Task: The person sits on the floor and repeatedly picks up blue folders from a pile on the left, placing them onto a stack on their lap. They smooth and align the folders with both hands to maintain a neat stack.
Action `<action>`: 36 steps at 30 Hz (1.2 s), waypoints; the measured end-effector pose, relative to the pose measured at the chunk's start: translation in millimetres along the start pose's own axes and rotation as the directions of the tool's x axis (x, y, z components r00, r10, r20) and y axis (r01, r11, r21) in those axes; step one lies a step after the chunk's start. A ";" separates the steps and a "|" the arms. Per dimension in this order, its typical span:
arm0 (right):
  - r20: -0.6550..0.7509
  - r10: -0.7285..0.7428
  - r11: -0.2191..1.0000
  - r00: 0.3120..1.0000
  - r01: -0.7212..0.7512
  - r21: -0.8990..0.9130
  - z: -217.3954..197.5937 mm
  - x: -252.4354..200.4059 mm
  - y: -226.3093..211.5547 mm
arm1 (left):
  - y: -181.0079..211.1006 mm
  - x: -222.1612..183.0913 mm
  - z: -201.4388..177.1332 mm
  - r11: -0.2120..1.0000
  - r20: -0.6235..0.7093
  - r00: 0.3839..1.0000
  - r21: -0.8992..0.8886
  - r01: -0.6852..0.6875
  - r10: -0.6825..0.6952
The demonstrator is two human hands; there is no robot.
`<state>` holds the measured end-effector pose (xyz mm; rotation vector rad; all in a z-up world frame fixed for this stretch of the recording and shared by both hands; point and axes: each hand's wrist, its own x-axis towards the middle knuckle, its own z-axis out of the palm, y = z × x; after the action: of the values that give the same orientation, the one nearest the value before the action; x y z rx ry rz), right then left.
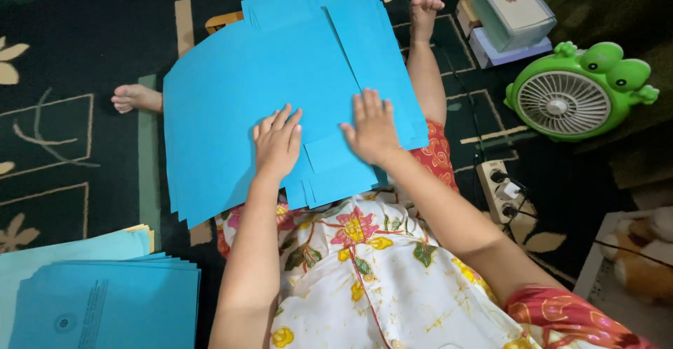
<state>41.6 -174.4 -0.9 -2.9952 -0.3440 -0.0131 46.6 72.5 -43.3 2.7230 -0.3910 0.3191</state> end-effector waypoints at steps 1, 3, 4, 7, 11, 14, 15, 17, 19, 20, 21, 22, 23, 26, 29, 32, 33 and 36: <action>-0.001 0.001 1.000 1.000 -0.001 0.000 -1.6 -2.4 -16.5 | 0.3 -0.9 0.6 1.000 0.000 1.000 0.000 -0.001 0.001; 0.022 -0.137 0.989 0.990 0.138 -0.052 -5.4 -5.5 -49.2 | 0.7 -0.7 1.4 1.000 -0.033 0.999 -0.007 -0.006 0.006; 0.018 -0.136 0.989 0.991 0.136 -0.052 1.6 -8.1 -60.2 | 1.1 -0.2 1.5 1.000 -0.034 0.999 -0.006 -0.010 0.009; 0.112 -0.357 0.927 0.927 0.367 -0.082 19.4 -14.4 -78.7 | 2.1 -3.2 2.0 1.000 -0.077 0.997 0.009 -0.026 0.026; 0.081 -0.339 0.938 0.937 0.343 -0.047 19.5 -6.9 -57.9 | 7.7 -5.2 -7.4 1.000 -0.044 0.999 0.002 -0.024 0.024; 0.074 -0.164 0.970 0.984 0.175 -0.168 14.7 -5.0 -41.3 | 10.9 -7.8 -10.0 1.000 -0.020 1.000 -0.001 -0.002 0.002; 0.056 -0.069 0.960 0.996 0.082 -0.268 12.4 -2.2 -35.8 | 10.2 -4.5 -10.5 1.000 -0.017 1.000 0.008 -0.004 0.004; 0.021 -0.040 0.971 0.999 0.044 -0.237 -17.2 1.0 -21.4 | -1.2 6.5 -1.4 0.999 -0.013 1.000 0.033 0.006 -0.006; -0.011 -0.009 0.978 1.000 0.007 -0.208 -27.5 12.3 0.1 | -18.9 24.0 14.1 0.998 -0.009 1.000 0.054 0.017 -0.017; -0.010 0.020 0.987 1.000 -0.021 -0.159 -23.0 22.4 14.4 | -31.1 36.1 24.9 0.995 -0.073 0.997 0.104 -0.007 0.014; -0.011 0.048 0.993 0.999 -0.049 -0.110 -19.3 33.9 29.8 | -42.8 50.2 35.6 0.987 -0.138 0.989 0.156 -0.026 0.048; -0.014 0.048 0.992 0.999 -0.049 -0.115 -10.8 33.5 31.4 | -39.6 59.9 32.6 0.988 -0.143 0.988 0.154 -0.027 0.049; 0.008 0.022 0.997 1.000 -0.021 -0.077 -3.3 36.3 31.9 | -38.4 72.8 27.6 0.995 -0.115 0.993 0.102 0.020 -0.008; 0.034 -0.012 1.000 0.999 0.013 -0.022 -4.9 33.2 27.0 | -41.3 113.8 17.7 0.993 -0.040 0.993 0.040 0.109 -0.108; 0.062 -0.020 1.000 0.998 0.020 0.006 -14.0 31.8 25.9 | -53.3 160.9 22.3 0.970 -0.013 0.973 0.068 0.232 -0.231; 0.092 -0.015 1.000 0.996 0.012 0.024 -16.8 30.8 24.5 | -72.2 202.5 32.5 0.927 -0.008 0.929 0.070 0.368 -0.369; 0.110 -0.010 1.000 0.994 0.007 0.031 -16.8 29.4 24.0 | -78.8 214.5 36.8 0.901 0.025 0.901 0.037 0.432 -0.433; 0.129 -0.020 0.999 0.991 0.013 0.050 -21.2 29.3 23.5 | -70.2 237.3 25.5 0.828 0.071 0.832 -0.080 0.555 -0.551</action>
<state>75.6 -193.2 17.8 -2.9517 -0.3768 0.1865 294.7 71.6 -25.3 2.6015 0.3730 0.0719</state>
